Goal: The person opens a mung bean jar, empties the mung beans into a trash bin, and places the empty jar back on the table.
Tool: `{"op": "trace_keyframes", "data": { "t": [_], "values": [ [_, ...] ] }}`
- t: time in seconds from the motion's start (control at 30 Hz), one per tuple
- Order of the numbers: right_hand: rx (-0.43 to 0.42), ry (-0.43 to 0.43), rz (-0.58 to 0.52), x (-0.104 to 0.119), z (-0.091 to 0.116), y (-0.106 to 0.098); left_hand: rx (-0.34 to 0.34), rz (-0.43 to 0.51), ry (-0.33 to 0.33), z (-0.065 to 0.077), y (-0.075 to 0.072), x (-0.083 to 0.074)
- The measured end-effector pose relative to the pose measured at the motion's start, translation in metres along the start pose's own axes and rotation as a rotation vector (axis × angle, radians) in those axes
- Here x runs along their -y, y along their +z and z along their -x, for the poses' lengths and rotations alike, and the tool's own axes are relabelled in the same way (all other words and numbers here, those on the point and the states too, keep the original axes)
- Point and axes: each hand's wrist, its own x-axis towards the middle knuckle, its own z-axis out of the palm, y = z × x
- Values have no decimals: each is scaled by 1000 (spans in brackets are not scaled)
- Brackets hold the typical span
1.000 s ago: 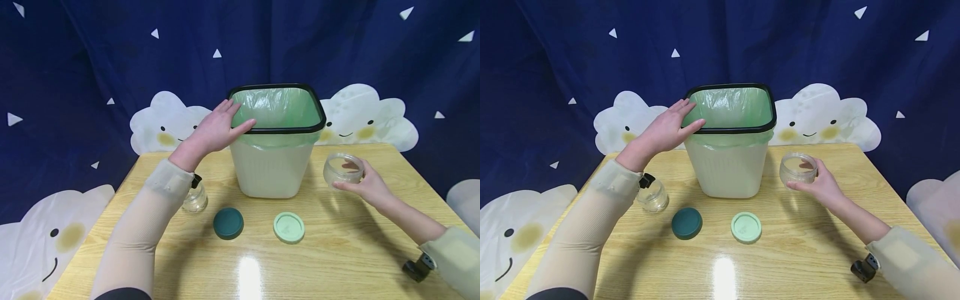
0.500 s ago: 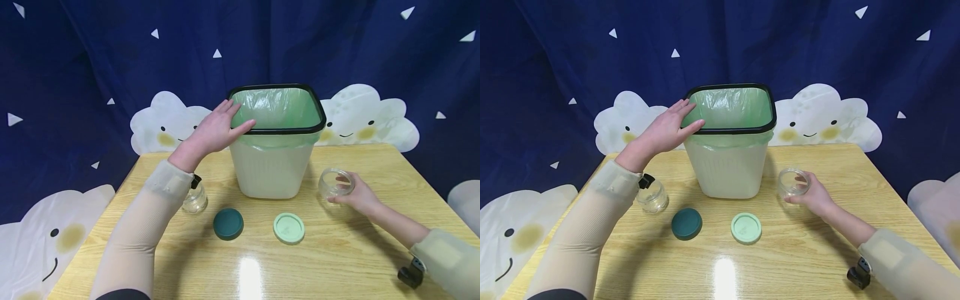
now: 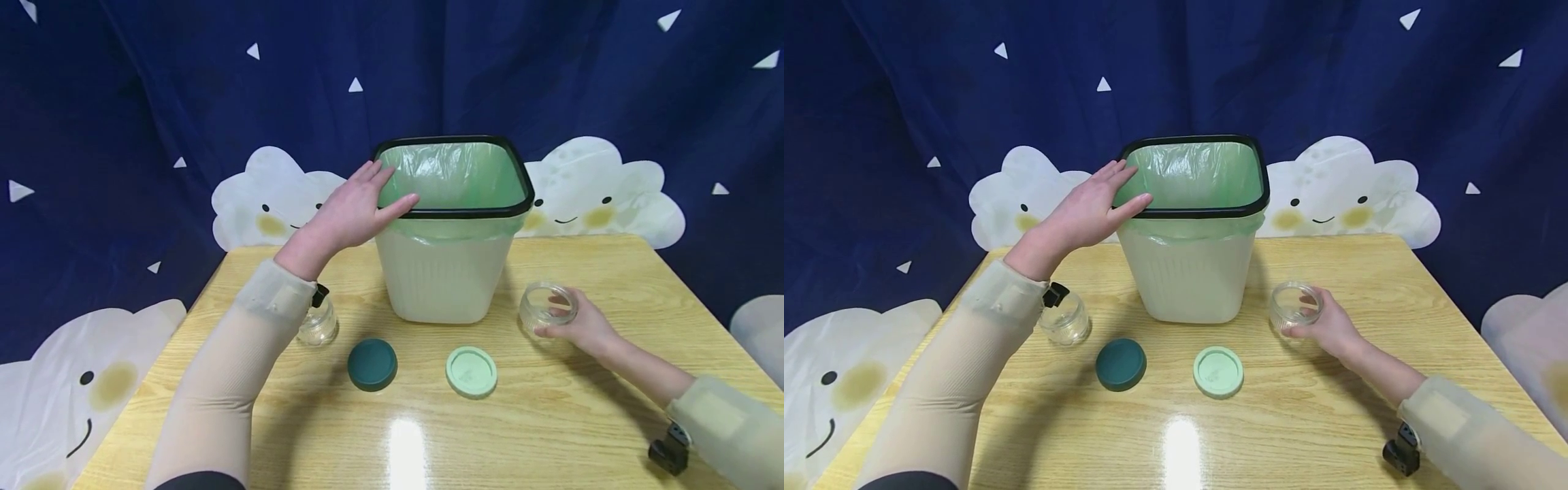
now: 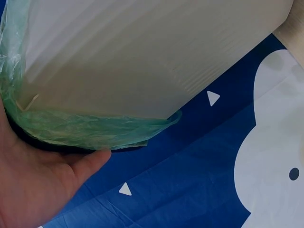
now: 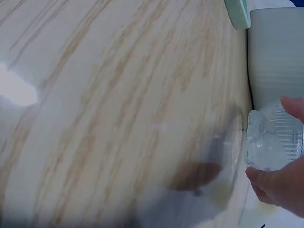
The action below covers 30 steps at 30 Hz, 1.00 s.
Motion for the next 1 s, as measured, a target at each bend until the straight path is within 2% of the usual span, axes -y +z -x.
{"op": "trace_keyframes", "data": {
  "t": [0.5, 0.87, 1.0],
  "values": [
    [5, 23, -23, -11, 4, 4, -7, 3, 6, -2, 3, -3],
    [2, 14, 17, -11, 4, 2, -15, 24, 4, -3, 3, -2],
    [-15, -5, 81, -8, 5, 0, -39, 60, -10, 0, 5, -1]
  ]
}}
